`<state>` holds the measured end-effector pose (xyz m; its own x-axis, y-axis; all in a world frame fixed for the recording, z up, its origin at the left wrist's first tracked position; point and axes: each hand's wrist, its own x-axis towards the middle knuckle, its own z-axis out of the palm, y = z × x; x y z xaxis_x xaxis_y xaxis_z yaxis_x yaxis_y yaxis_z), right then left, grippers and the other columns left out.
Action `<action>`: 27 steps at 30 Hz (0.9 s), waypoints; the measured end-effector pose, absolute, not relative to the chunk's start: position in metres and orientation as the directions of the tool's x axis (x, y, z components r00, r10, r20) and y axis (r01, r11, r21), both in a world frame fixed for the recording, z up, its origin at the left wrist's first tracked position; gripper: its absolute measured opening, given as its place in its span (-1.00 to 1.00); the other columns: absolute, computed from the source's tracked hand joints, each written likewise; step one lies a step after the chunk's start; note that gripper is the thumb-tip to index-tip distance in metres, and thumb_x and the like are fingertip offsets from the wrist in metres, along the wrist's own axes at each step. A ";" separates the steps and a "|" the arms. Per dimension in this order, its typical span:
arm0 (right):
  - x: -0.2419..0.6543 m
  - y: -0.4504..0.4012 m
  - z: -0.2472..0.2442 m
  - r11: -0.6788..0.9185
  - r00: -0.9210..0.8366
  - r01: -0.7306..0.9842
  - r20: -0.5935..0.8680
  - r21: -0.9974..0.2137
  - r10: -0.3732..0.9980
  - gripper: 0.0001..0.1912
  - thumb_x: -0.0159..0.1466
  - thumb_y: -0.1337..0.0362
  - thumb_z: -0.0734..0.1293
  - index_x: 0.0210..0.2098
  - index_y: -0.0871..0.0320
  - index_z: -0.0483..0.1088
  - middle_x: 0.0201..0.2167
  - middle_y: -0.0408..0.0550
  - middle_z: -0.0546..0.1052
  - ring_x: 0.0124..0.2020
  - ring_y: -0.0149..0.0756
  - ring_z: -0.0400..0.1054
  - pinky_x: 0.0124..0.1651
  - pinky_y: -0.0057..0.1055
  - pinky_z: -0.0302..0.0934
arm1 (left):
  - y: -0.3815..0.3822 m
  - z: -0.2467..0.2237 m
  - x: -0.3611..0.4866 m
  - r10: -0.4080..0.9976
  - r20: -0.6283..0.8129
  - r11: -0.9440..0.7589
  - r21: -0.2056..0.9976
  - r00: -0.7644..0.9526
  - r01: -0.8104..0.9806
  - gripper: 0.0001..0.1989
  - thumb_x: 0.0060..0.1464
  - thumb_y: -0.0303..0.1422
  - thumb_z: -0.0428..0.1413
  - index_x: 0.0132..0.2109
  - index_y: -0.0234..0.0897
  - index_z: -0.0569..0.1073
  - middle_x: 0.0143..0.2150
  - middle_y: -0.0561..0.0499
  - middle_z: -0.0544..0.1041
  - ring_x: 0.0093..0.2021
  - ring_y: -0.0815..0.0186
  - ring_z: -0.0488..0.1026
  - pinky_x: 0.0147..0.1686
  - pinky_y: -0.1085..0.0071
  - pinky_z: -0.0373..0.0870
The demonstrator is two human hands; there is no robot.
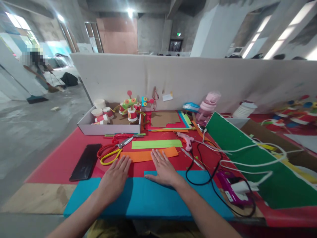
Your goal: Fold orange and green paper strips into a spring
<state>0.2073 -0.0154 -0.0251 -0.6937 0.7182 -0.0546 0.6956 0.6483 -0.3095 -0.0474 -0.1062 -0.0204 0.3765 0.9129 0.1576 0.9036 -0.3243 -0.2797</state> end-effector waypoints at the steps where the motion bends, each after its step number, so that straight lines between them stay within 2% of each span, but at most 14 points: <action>1: 0.208 -0.015 -0.024 0.648 -0.693 0.696 -0.053 -0.310 0.719 0.07 0.24 -0.36 -0.04 0.42 0.35 -0.29 0.44 0.10 -0.32 0.46 -0.07 -0.49 0.43 -0.09 -0.52 | -0.107 -0.022 -0.044 0.909 0.171 -0.336 -0.244 0.381 0.910 -0.44 0.27 -0.20 -0.09 0.31 -0.40 0.26 0.35 -0.25 0.25 0.36 0.01 0.14 0.29 0.05 0.11; 3: 0.208 -0.015 -0.022 0.644 -0.689 0.700 -0.057 -0.308 0.722 0.07 0.24 -0.36 -0.03 0.42 0.36 -0.27 0.44 0.10 -0.31 0.46 -0.07 -0.49 0.43 -0.09 -0.51 | -0.109 -0.027 -0.042 0.906 0.194 -0.345 -0.181 0.377 0.921 -0.33 0.25 -0.02 -0.10 0.34 -0.37 0.22 0.35 -0.24 0.25 0.35 0.03 0.17 0.28 0.07 0.13; 6: 0.199 -0.019 -0.016 0.605 -0.656 0.735 -0.096 -0.307 0.748 0.11 0.21 -0.38 -0.01 0.41 0.39 -0.24 0.44 0.15 -0.28 0.45 0.00 -0.47 0.43 -0.04 -0.50 | -0.110 -0.034 -0.045 0.902 0.223 -0.349 -0.123 0.369 0.929 -0.26 0.22 0.08 -0.12 0.35 -0.35 0.19 0.35 -0.23 0.25 0.34 0.04 0.18 0.28 0.08 0.13; 9: 0.178 -0.031 -0.008 0.614 -0.674 0.713 -0.086 -0.339 0.734 0.10 0.21 -0.38 -0.01 0.41 0.38 -0.20 0.44 0.19 -0.20 0.45 0.07 -0.43 0.42 -0.01 -0.52 | -0.110 -0.036 -0.051 0.899 0.225 -0.361 -0.107 0.376 0.926 -0.25 0.21 0.08 -0.11 0.35 -0.36 0.19 0.35 -0.24 0.24 0.35 0.04 0.17 0.29 0.08 0.12; 12: 0.159 -0.042 -0.003 0.744 -0.827 0.518 -0.023 -0.422 0.562 -0.06 0.29 -0.31 -0.07 0.42 0.23 -0.17 0.44 0.04 -0.14 0.46 -0.06 -0.37 0.44 -0.09 -0.49 | -0.109 -0.034 -0.054 0.900 0.210 -0.371 -0.092 0.382 0.924 -0.30 0.25 0.02 -0.12 0.35 -0.36 0.18 0.36 -0.23 0.23 0.35 0.07 0.17 0.29 0.11 0.14; 14: 0.157 -0.043 -0.003 0.757 -0.848 0.483 -0.017 -0.439 0.531 -0.09 0.30 -0.29 -0.09 0.42 0.20 -0.16 0.44 0.03 -0.12 0.46 -0.08 -0.36 0.43 -0.07 -0.50 | -0.110 -0.033 -0.057 0.901 0.209 -0.374 -0.077 0.381 0.924 -0.35 0.28 -0.04 -0.13 0.36 -0.33 0.16 0.37 -0.19 0.22 0.35 0.11 0.16 0.30 0.14 0.13; 20: 0.204 -0.027 -0.010 0.707 -0.782 0.597 -0.081 -0.380 0.617 -0.16 0.33 -0.25 -0.07 0.42 0.12 -0.16 0.45 -0.04 -0.15 0.46 -0.06 -0.42 0.42 0.02 -0.54 | -0.117 -0.033 -0.060 0.915 0.232 -0.326 -0.057 0.330 0.944 -0.34 0.26 -0.01 -0.11 0.34 -0.34 0.21 0.35 -0.20 0.25 0.35 0.10 0.16 0.28 0.15 0.17; 27: 0.261 -0.013 -0.019 0.594 -0.640 0.754 -0.113 -0.279 0.760 -0.15 0.33 -0.26 -0.05 0.42 0.14 -0.16 0.45 0.02 -0.15 0.46 -0.03 -0.45 0.42 0.05 -0.44 | -0.113 -0.032 -0.058 0.940 0.185 -0.287 -0.029 0.288 0.957 -0.35 0.27 -0.02 -0.12 0.32 -0.36 0.25 0.34 -0.21 0.26 0.34 0.07 0.19 0.29 0.10 0.17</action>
